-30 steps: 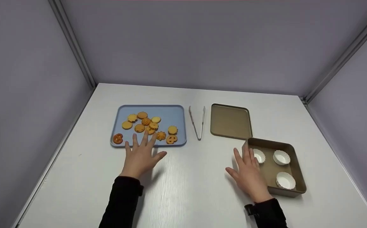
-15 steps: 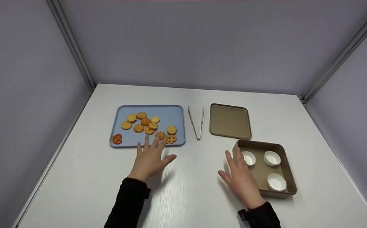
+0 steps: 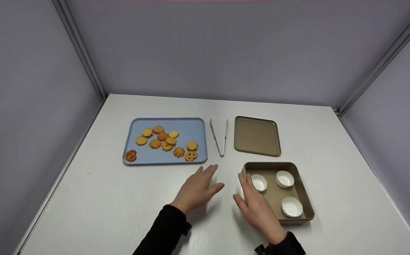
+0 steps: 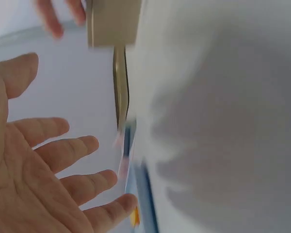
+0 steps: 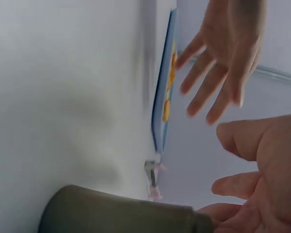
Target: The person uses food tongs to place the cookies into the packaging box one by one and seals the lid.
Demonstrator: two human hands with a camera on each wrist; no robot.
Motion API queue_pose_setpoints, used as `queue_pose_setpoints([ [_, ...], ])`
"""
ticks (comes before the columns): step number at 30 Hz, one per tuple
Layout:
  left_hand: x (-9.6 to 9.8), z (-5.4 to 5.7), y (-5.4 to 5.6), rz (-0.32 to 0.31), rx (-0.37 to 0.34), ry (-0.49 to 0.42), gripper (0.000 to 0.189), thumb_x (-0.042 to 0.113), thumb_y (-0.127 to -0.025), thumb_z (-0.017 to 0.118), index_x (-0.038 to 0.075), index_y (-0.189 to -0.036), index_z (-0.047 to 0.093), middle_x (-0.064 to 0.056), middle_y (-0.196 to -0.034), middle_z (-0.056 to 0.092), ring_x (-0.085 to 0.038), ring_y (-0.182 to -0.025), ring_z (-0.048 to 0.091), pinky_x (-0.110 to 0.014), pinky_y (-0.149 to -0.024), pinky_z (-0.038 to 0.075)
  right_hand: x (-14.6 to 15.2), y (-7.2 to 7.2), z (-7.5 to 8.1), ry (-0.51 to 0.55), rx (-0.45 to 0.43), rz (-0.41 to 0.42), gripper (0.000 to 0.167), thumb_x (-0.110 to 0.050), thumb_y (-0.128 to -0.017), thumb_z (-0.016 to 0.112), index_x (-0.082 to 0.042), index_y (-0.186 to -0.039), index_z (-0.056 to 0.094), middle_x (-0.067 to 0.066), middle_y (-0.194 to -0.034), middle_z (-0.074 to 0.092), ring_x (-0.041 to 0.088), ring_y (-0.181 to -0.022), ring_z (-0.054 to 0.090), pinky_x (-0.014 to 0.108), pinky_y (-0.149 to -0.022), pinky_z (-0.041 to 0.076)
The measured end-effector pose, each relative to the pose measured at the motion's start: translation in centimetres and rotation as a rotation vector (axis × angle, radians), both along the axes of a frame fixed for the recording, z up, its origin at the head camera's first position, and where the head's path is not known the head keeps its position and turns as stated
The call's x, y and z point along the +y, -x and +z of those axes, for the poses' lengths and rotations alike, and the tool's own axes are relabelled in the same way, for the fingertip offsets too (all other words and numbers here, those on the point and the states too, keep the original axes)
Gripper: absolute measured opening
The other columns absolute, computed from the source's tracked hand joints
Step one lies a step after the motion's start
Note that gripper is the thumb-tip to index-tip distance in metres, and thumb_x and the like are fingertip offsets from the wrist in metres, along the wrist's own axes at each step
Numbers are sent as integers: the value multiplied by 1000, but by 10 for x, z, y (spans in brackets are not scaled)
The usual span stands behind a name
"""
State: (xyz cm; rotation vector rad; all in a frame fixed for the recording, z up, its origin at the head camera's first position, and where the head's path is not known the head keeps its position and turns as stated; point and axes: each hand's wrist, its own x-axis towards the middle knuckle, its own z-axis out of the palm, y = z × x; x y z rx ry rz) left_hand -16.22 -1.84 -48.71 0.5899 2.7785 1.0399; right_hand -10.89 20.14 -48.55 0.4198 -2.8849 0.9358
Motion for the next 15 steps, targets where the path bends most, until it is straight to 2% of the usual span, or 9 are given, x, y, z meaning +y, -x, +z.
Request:
queue_pose_setpoints([
  [4,16,-6,-7,1,-57,-80,65,43,-104,56,8,-157,41,-15,-154,50,-39,-144,43,-55,-117,39,-5,-3,14,38,11,46,55,-1,-101,52,4,-154,39,31,-152,45,44,-137,48,57,-109,45],
  [6,23,-8,-11,18,-79,-112,66,40,-103,57,7,-157,40,-17,-153,51,-38,-142,45,-54,-116,40,-3,-3,24,41,44,45,56,2,-98,53,2,-154,42,26,-149,51,39,-130,57,54,-105,49],
  [11,47,-13,-19,23,-117,-180,77,45,-99,62,6,-160,33,-16,-156,47,-34,-142,46,-51,-117,40,11,7,55,13,177,32,58,-8,-98,61,-4,-154,45,16,-150,54,33,-126,61,51,-101,53],
  [15,66,-18,-24,-11,-94,-146,88,47,-97,67,5,-162,26,-17,-161,38,-37,-146,40,-52,-117,39,20,22,76,2,211,68,63,-19,-101,65,-6,-157,40,15,-157,45,35,-141,48,53,-110,46],
])
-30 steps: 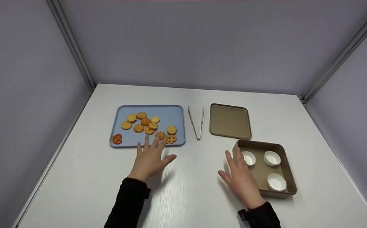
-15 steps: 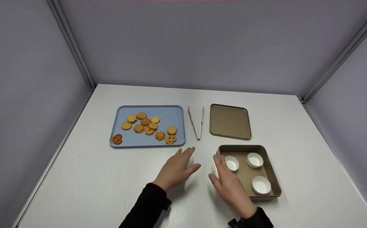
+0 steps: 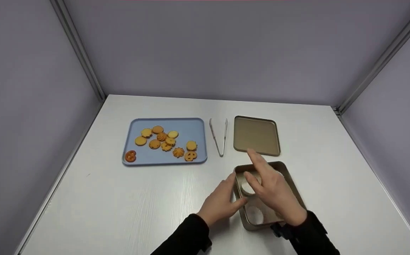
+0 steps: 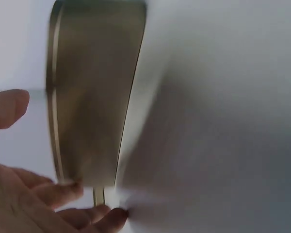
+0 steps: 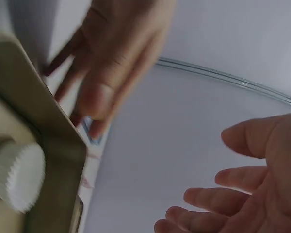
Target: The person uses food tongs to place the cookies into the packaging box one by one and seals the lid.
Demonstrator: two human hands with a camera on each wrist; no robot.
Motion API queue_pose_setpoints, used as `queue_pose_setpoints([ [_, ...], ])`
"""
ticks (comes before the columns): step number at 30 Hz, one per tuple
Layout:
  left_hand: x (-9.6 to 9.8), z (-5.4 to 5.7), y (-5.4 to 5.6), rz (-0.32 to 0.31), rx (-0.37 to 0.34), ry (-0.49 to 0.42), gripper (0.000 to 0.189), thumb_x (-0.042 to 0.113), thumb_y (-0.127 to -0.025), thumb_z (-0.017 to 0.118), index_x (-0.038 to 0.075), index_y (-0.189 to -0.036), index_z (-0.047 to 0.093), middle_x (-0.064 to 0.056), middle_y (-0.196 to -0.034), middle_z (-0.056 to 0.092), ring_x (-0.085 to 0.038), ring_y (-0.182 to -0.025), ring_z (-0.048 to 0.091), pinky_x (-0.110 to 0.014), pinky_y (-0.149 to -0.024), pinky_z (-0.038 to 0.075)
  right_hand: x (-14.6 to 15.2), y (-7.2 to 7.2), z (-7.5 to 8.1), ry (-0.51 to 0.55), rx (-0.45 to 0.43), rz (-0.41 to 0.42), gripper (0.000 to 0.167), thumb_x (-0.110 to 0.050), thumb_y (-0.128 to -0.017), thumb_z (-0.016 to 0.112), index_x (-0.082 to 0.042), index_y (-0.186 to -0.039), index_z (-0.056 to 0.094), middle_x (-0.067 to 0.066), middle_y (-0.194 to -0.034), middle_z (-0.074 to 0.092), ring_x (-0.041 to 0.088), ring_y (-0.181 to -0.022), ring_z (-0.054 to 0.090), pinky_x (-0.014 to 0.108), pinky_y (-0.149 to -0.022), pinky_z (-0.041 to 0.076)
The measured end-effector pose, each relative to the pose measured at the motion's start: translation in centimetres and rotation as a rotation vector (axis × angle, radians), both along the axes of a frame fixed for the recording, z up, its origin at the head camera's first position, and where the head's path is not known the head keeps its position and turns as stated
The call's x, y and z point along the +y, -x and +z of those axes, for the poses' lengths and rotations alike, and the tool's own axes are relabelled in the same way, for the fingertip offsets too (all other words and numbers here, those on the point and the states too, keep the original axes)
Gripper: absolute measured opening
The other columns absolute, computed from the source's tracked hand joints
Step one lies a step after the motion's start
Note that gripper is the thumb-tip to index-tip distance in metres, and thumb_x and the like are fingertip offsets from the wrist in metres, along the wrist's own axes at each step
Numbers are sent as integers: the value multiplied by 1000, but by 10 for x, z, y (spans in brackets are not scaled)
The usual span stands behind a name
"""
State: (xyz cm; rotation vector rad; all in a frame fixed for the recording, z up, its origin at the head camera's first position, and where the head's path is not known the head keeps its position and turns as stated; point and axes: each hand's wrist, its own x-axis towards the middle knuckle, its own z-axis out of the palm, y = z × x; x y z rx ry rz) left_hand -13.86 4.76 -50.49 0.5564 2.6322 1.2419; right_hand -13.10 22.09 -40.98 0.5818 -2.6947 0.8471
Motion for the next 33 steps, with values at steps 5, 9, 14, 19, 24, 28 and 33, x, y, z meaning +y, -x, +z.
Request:
queue_pose_setpoints([
  [5,12,-4,-2,10,89,125,89,43,-95,69,3,-162,26,-21,-165,28,-47,-146,36,-54,-117,39,-1,24,13,-41,-46,75,69,-28,-103,63,-8,-161,31,18,-164,32,40,-150,30,59,-119,33],
  [9,9,-6,-7,38,184,201,81,37,-96,67,1,-159,32,-19,-165,31,-48,-144,38,-54,-116,41,-5,45,14,-114,-102,115,73,-34,-103,62,-11,-163,27,17,-167,23,40,-153,21,60,-122,26],
  [14,-1,-7,-16,68,376,327,67,32,-96,63,3,-154,44,-17,-163,36,-46,-139,46,-53,-110,47,-7,72,9,-216,-130,142,75,-37,-102,63,-13,-163,27,17,-169,20,43,-154,18,64,-122,21],
  [19,-13,-7,-22,69,442,425,62,31,-98,58,5,-153,47,-14,-163,36,-38,-141,46,-50,-111,47,-9,98,-3,-321,-144,189,73,-36,-103,61,-7,-162,28,22,-168,20,46,-153,17,63,-123,19],
  [24,-25,-4,-27,50,410,445,61,29,-99,54,4,-153,45,-13,-164,35,-35,-143,45,-49,-113,45,-11,120,-17,-428,-198,246,73,-38,-105,56,-5,-162,26,21,-168,19,45,-154,13,61,-125,15],
  [28,-35,-1,-31,35,385,459,61,29,-99,53,4,-154,45,-13,-165,34,-36,-144,44,-50,-114,44,-13,134,-27,-497,-238,299,71,-39,-105,56,-4,-161,29,22,-166,24,48,-153,17,64,-123,18],
  [33,-48,2,-34,24,363,467,61,30,-100,52,5,-155,44,-12,-165,34,-36,-144,44,-51,-115,42,-12,147,-36,-570,-319,356,68,-40,-107,52,-4,-161,31,21,-166,27,48,-152,18,65,-122,20],
])
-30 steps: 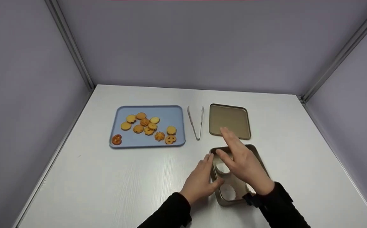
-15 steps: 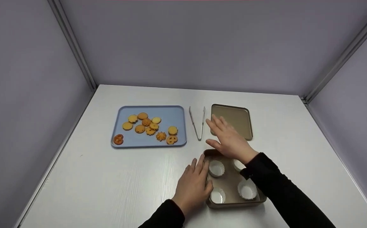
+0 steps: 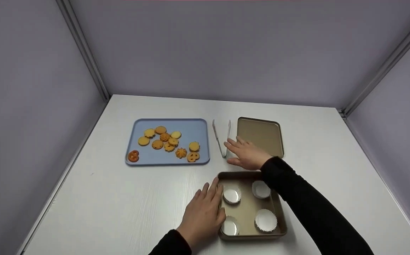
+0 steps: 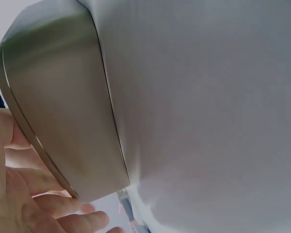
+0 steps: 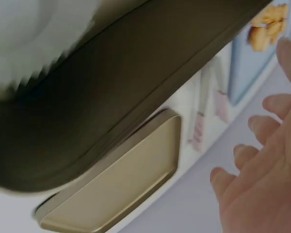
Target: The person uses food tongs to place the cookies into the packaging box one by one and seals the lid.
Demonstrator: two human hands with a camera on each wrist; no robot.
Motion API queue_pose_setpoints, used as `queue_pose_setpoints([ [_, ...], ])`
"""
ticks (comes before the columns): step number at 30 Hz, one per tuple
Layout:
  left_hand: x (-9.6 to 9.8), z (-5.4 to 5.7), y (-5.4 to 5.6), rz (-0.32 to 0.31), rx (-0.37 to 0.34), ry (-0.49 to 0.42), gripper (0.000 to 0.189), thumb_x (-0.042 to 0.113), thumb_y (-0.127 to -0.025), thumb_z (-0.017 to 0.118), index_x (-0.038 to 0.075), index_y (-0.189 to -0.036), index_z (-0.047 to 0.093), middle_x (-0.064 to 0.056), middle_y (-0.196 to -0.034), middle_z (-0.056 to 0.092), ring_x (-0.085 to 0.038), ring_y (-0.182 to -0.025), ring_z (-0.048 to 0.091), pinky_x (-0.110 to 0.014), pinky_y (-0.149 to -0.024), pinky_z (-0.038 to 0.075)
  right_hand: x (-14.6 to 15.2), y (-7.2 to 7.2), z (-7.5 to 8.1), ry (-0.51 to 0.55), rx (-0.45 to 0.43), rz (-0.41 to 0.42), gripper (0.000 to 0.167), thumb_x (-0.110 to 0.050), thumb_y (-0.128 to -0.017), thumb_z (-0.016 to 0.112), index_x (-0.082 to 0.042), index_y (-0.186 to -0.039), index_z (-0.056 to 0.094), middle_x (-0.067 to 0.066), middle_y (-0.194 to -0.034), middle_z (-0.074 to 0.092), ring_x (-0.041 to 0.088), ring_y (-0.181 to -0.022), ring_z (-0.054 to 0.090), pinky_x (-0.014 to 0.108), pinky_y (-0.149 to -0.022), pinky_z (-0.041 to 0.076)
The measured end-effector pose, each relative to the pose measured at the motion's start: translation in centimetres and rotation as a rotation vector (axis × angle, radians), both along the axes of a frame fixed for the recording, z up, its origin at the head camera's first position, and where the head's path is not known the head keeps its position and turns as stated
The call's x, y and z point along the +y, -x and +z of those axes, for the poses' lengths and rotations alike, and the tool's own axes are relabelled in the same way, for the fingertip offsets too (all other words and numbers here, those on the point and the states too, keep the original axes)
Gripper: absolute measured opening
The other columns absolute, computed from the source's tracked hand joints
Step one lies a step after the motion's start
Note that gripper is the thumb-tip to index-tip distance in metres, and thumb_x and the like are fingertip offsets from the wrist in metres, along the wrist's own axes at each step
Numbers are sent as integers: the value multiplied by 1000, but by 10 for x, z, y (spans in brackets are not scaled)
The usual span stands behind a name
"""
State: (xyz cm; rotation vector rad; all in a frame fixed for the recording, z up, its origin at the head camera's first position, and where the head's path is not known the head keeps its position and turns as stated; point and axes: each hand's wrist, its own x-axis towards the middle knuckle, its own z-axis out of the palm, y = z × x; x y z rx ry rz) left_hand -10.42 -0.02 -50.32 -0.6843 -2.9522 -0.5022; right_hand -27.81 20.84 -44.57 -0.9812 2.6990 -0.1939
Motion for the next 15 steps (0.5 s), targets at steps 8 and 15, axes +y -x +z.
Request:
queue_pose_setpoints([
  [8,-15,1,-5,6,-14,-19,61,31,-101,53,5,-155,43,-11,-166,32,-38,-144,43,-53,-115,42,-7,11,-17,-98,-58,76,66,-36,-107,51,0,-159,32,24,-164,30,50,-151,21,63,-122,22],
  [15,-20,0,-9,9,-13,-16,61,32,-101,51,6,-155,43,-11,-166,32,-38,-144,43,-52,-115,42,-10,12,-22,-140,-90,96,68,-37,-107,52,3,-158,32,25,-163,30,51,-150,22,60,-124,22],
])
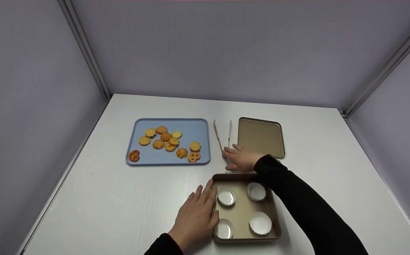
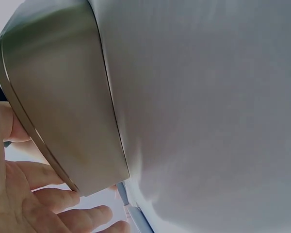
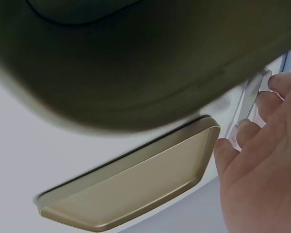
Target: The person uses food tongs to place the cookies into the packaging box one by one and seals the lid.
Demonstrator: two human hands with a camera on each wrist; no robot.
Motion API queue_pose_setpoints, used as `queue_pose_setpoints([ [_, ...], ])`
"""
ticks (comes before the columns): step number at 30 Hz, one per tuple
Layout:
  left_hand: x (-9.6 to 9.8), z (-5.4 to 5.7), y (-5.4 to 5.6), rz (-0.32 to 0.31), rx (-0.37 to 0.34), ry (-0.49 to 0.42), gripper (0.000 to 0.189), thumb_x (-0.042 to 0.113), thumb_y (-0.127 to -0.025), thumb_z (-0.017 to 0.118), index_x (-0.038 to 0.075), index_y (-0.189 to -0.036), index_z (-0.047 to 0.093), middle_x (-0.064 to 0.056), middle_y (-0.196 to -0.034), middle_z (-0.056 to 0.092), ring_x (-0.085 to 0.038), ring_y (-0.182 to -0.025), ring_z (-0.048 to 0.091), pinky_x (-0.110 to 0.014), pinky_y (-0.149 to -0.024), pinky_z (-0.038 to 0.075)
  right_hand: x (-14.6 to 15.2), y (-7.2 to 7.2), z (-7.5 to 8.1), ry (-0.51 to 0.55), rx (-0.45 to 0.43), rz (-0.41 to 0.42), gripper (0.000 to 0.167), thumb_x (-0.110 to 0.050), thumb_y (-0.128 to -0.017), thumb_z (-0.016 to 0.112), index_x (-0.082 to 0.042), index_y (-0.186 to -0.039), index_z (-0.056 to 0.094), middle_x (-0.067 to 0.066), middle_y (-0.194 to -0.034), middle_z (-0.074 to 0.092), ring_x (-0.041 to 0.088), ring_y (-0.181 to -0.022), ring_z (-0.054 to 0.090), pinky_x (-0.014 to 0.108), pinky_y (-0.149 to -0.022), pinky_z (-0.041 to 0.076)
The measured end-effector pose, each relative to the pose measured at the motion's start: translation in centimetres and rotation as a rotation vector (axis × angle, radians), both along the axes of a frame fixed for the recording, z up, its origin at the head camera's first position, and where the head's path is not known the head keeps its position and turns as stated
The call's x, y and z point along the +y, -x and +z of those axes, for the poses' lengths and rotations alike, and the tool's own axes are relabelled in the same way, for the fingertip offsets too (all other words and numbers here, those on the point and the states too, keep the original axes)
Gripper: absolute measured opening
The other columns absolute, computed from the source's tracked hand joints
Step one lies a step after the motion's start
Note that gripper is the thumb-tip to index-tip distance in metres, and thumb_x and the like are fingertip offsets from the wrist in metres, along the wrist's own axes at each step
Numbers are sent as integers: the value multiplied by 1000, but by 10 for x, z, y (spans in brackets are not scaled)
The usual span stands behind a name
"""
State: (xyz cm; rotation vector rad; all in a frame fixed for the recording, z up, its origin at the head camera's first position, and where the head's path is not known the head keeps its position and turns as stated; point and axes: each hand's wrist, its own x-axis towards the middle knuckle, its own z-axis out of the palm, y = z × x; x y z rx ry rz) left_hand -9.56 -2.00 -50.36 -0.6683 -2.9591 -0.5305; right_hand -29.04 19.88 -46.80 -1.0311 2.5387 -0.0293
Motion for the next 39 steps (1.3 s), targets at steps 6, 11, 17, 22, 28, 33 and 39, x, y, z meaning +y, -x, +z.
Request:
queue_pose_setpoints([
  [6,-1,-2,0,1,37,28,61,33,-100,52,6,-154,45,-11,-165,35,-38,-142,46,-51,-113,45,6,-3,5,2,3,57,66,-35,-106,54,8,-153,38,29,-158,37,51,-147,30,57,-122,27],
  [11,-2,-1,0,-1,13,22,61,33,-101,51,6,-155,43,-11,-166,33,-38,-143,45,-51,-113,44,15,-3,7,91,-10,106,44,-24,-103,59,9,-133,59,29,-140,58,44,-129,56,52,-111,45],
  [17,-4,0,-1,-6,22,3,61,32,-100,52,5,-154,44,-12,-165,34,-39,-141,46,-52,-112,45,29,-3,5,217,34,125,13,-13,-97,64,-4,-88,67,6,-85,69,23,-76,65,40,-73,57],
  [22,-5,0,-1,-4,26,4,61,31,-100,53,5,-154,45,-12,-164,36,-38,-141,47,-51,-111,46,38,-4,3,312,75,61,13,-10,-93,67,-2,-87,77,4,-81,75,17,-72,69,34,-70,59],
  [28,-6,-1,-1,1,10,1,61,30,-100,52,5,-155,44,-12,-165,34,-38,-141,46,-52,-111,46,42,-3,4,344,161,-12,13,-7,-92,69,-3,-80,73,2,-70,69,14,-60,57,32,-57,51],
  [33,-6,0,-2,2,22,-12,60,28,-100,53,5,-154,45,-12,-164,36,-38,-140,48,-52,-110,47,40,-4,6,202,236,-167,23,-27,-92,75,-4,-94,72,11,-85,74,32,-77,70,48,-65,57],
  [39,-8,1,-2,10,-2,-19,59,27,-100,53,6,-155,44,-11,-165,35,-37,-141,47,-51,-110,47,31,-2,5,27,132,-323,41,-48,-88,77,-8,-87,71,7,-79,69,30,-74,66,50,-65,56],
])
